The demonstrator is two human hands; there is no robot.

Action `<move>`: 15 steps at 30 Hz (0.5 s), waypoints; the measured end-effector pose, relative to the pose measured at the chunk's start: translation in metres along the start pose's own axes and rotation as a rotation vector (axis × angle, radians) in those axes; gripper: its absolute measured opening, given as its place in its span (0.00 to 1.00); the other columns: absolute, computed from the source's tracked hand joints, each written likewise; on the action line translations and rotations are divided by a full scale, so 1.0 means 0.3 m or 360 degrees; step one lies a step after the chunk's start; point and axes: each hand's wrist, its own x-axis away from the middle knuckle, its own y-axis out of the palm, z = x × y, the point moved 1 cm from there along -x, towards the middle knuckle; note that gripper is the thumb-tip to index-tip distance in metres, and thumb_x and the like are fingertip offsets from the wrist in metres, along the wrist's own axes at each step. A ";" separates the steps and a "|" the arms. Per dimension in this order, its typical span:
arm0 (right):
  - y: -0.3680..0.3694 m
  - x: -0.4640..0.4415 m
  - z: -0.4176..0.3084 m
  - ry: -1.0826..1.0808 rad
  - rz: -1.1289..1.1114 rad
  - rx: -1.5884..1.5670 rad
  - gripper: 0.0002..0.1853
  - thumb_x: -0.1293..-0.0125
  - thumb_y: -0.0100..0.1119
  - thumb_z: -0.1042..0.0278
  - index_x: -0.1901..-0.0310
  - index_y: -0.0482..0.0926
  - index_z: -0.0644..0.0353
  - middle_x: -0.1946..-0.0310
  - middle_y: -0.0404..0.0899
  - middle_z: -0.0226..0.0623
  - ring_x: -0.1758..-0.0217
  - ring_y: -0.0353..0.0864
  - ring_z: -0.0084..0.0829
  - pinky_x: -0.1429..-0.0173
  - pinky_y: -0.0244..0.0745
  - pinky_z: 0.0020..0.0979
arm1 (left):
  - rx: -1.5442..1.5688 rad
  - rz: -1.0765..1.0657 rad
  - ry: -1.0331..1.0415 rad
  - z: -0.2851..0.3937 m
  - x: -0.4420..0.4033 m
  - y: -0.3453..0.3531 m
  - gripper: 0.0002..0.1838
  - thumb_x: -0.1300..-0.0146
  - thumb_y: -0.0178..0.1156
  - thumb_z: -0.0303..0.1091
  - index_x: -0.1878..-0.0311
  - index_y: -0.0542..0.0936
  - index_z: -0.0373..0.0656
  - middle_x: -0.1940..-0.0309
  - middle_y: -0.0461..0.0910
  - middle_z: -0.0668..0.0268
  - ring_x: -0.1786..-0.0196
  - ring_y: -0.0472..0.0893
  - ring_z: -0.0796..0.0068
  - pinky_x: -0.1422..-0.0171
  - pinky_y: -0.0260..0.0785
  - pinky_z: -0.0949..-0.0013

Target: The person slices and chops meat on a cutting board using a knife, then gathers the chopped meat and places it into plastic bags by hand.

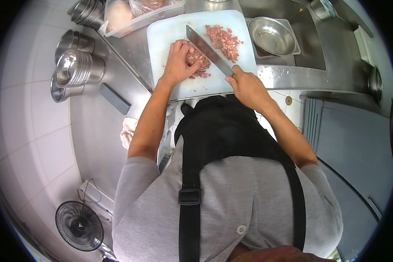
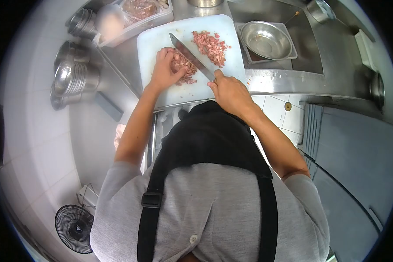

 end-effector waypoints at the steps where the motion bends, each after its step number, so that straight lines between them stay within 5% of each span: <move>1: 0.017 -0.001 0.008 -0.0018 0.0004 0.0011 0.17 0.15 0.53 0.58 0.45 0.75 0.68 0.61 0.88 0.63 0.50 0.87 0.65 0.43 0.77 0.63 | 0.0021 0.0014 -0.0004 0.001 -0.001 -0.001 0.28 0.46 0.80 0.40 0.50 0.77 0.37 0.40 0.73 0.50 0.35 0.73 0.45 0.29 0.70 0.51; 15: 0.041 -0.027 -0.004 0.0003 -0.0130 0.0132 0.16 0.16 0.55 0.60 0.45 0.73 0.68 0.61 0.88 0.63 0.52 0.88 0.65 0.44 0.79 0.63 | 0.0076 0.0056 0.0123 -0.029 0.004 -0.004 0.30 0.50 0.82 0.42 0.49 0.79 0.39 0.37 0.76 0.50 0.36 0.74 0.44 0.30 0.71 0.49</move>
